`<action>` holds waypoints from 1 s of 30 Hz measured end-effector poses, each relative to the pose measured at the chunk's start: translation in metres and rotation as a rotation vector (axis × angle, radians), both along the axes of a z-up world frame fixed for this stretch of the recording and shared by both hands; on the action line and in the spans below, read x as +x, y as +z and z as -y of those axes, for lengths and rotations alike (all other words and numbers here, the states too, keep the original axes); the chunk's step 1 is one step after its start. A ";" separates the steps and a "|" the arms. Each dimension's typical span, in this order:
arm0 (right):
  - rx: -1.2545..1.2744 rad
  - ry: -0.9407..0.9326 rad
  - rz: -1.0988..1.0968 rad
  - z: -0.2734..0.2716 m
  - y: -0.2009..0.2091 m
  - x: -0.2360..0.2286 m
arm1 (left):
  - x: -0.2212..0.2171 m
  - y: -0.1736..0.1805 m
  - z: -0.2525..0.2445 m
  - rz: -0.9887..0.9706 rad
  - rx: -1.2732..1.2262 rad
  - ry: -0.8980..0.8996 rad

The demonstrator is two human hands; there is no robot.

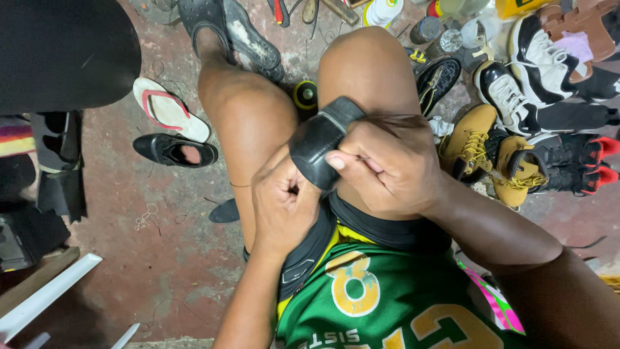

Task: The person stitches the heel of a black leather shoe by hand using a needle and thread while sitting on the floor.

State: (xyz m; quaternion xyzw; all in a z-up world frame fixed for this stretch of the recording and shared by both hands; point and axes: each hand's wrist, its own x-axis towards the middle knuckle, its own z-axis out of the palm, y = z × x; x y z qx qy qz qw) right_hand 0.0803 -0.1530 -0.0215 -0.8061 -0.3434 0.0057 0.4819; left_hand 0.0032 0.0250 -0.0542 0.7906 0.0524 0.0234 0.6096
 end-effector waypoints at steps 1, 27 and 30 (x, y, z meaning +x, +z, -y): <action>0.005 0.002 0.017 -0.001 -0.002 0.002 | 0.000 0.001 0.001 0.006 0.020 0.003; 0.202 -0.357 -0.454 0.085 -0.029 -0.022 | -0.001 -0.002 -0.014 -0.301 -0.667 -0.005; 0.005 -0.280 -0.395 0.087 -0.017 -0.027 | -0.004 -0.003 -0.015 -0.337 -0.735 -0.055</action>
